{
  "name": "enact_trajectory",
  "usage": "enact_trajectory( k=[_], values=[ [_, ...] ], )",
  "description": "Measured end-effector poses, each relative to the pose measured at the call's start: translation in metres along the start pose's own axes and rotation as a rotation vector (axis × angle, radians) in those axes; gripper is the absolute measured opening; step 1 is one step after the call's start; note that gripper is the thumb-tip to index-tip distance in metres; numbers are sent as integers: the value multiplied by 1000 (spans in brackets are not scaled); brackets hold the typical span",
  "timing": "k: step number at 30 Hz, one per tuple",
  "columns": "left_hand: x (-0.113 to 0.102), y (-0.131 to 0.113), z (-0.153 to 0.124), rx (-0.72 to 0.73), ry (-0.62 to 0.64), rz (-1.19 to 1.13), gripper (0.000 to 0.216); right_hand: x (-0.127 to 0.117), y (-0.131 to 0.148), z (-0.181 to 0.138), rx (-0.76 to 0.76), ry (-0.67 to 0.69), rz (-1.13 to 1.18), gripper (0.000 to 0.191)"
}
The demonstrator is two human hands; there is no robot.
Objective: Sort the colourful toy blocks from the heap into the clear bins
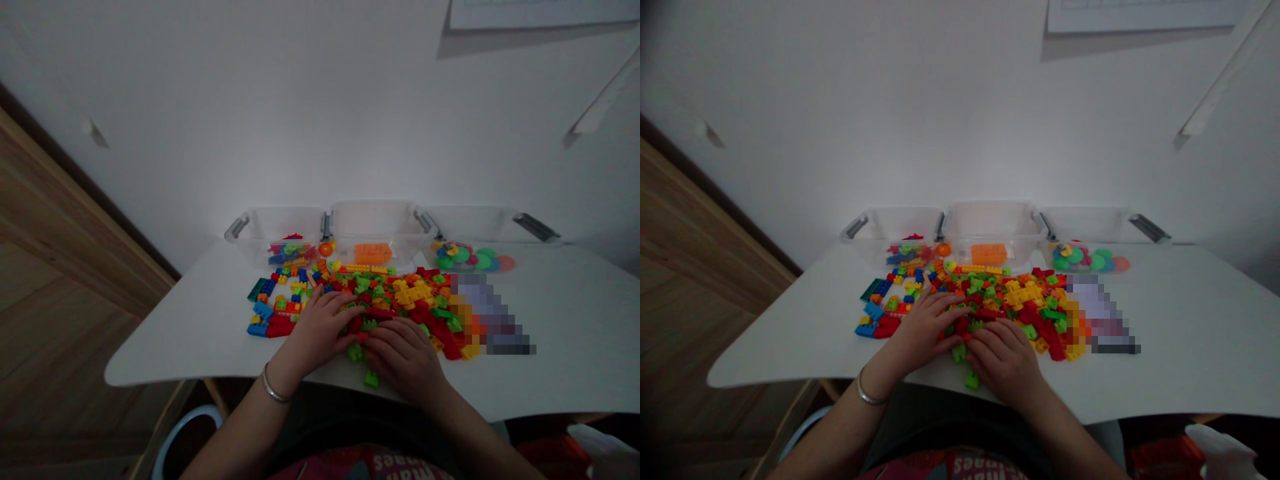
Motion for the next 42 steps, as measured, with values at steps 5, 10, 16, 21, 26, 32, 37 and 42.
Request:
enact_trajectory(
  k=[5, 10, 16, 21, 26, 32, 37, 42],
  values=[
    [0, -18, 19, -118, -34, -106, 26, -3, -1, -1, 90, -24, -25, 10],
    [4, -25, 35, -216, -21, -58, 19, 0, -3, -3, 119, -10, -49, 12],
    [7, -23, 44, -235, 12, 5, 11, 1, -3, -2, 93, -6, -62, 15],
    [5, -24, 48, -234, 36, 23, 10, 2, -4, -2, 92, -5, -54, 15],
    [4, -24, 48, -240, 21, 7, 8, 3, -4, -3, 104, 10, -40, 16],
    [4, -15, 44, -262, -45, -62, 5, 3, -3, -2, 117, 2, -36, 16],
    [2, -3, 43, -312, -131, -233, 6, 2, -4, -1, 103, -3, -40, 15],
    [-2, 8, 39, -396, -244, -379, 6, 3, -5, -2, 104, 7, -30, 15]
  ],
)
Point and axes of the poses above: each hand's wrist, its own z-axis towards the middle knuckle, its own x-axis out of the palm, y = z × x, the point moved 1 cm from there along z, towards the middle knuckle, and after that the axes turned 5 degrees about z, right-handed, at the moved point
